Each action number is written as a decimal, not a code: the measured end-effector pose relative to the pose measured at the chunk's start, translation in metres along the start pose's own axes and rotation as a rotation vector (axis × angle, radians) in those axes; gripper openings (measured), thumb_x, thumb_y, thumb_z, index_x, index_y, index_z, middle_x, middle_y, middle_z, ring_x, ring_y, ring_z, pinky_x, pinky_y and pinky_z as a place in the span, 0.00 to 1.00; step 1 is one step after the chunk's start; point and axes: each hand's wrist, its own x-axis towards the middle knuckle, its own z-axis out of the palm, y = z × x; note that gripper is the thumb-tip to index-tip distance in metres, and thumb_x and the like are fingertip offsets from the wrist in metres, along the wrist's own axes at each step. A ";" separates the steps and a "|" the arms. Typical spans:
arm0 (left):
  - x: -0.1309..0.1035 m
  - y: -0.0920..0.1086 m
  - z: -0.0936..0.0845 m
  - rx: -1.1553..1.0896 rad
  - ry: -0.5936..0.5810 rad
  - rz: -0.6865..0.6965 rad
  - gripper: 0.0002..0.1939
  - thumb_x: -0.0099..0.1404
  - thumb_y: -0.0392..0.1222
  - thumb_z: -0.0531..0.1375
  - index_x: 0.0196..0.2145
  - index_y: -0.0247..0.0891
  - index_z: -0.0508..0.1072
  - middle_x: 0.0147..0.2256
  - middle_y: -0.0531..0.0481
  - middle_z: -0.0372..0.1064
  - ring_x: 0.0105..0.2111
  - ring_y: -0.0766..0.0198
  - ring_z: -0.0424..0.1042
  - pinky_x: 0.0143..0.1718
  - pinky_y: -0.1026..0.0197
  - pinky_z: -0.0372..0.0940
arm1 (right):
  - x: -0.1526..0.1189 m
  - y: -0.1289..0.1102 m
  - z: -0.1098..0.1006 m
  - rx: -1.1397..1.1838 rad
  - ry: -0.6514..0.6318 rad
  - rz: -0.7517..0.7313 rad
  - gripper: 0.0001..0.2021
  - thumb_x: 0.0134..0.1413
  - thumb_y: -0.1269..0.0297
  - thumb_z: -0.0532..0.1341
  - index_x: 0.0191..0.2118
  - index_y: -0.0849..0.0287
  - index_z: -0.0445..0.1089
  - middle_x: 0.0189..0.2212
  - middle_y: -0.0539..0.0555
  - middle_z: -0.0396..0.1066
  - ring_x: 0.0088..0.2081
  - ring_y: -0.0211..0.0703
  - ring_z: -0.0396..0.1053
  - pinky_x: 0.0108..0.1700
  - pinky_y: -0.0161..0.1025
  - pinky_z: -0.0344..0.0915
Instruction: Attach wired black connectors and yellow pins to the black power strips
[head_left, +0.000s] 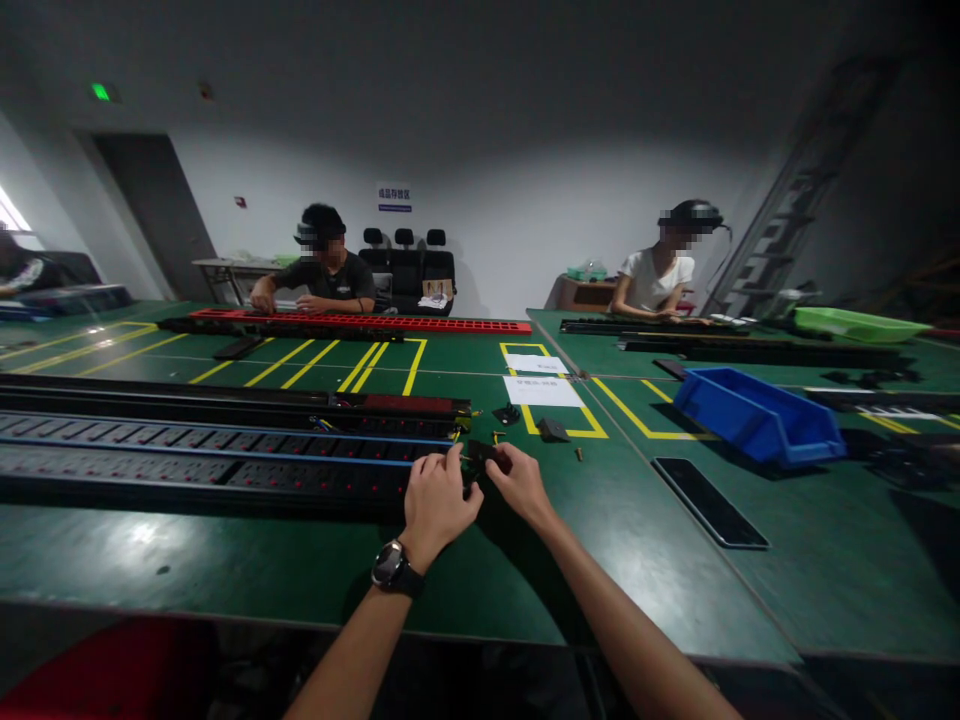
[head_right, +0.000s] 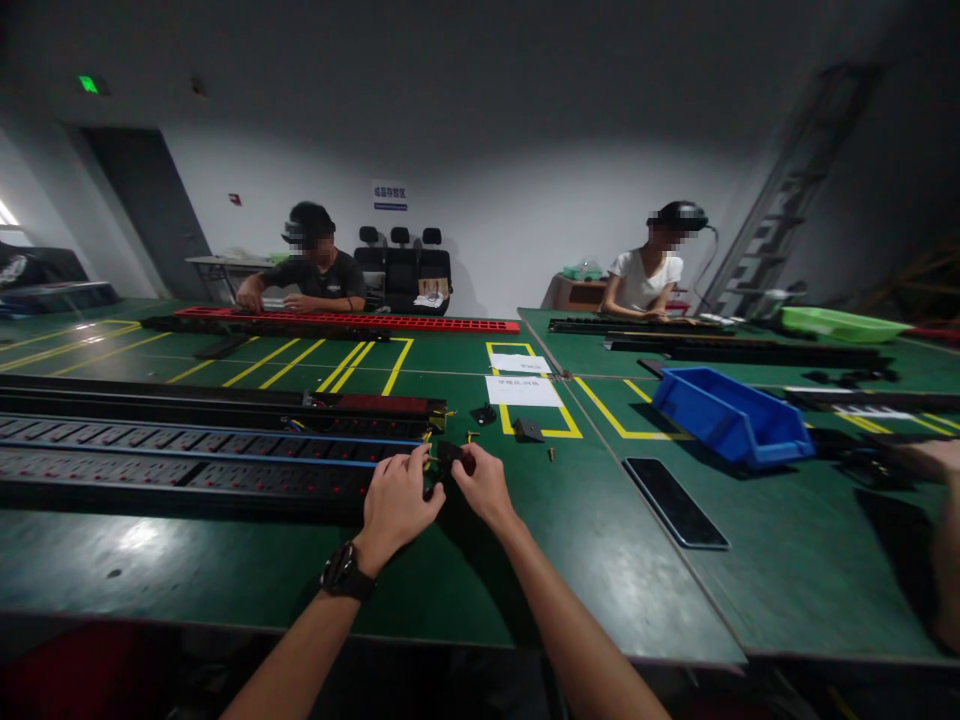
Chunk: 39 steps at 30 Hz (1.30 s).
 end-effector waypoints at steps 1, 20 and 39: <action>0.000 0.000 0.001 0.000 0.000 0.000 0.28 0.65 0.46 0.59 0.61 0.35 0.64 0.45 0.40 0.76 0.50 0.49 0.71 0.56 0.48 0.59 | -0.001 0.001 0.001 0.016 -0.015 -0.001 0.11 0.56 0.60 0.56 0.36 0.60 0.74 0.28 0.52 0.75 0.29 0.43 0.69 0.34 0.37 0.63; 0.001 0.000 0.000 -0.011 0.018 0.004 0.26 0.65 0.45 0.58 0.59 0.36 0.66 0.45 0.41 0.76 0.49 0.50 0.71 0.56 0.48 0.58 | -0.002 0.005 0.005 -0.041 -0.197 -0.118 0.16 0.64 0.63 0.55 0.50 0.57 0.78 0.45 0.57 0.79 0.43 0.49 0.74 0.48 0.42 0.66; 0.002 -0.001 0.002 0.021 0.029 0.015 0.27 0.66 0.49 0.59 0.58 0.34 0.68 0.43 0.40 0.76 0.47 0.48 0.71 0.54 0.47 0.58 | 0.000 0.002 0.015 0.267 -0.246 0.057 0.23 0.63 0.60 0.50 0.57 0.57 0.74 0.54 0.56 0.75 0.55 0.51 0.71 0.60 0.49 0.63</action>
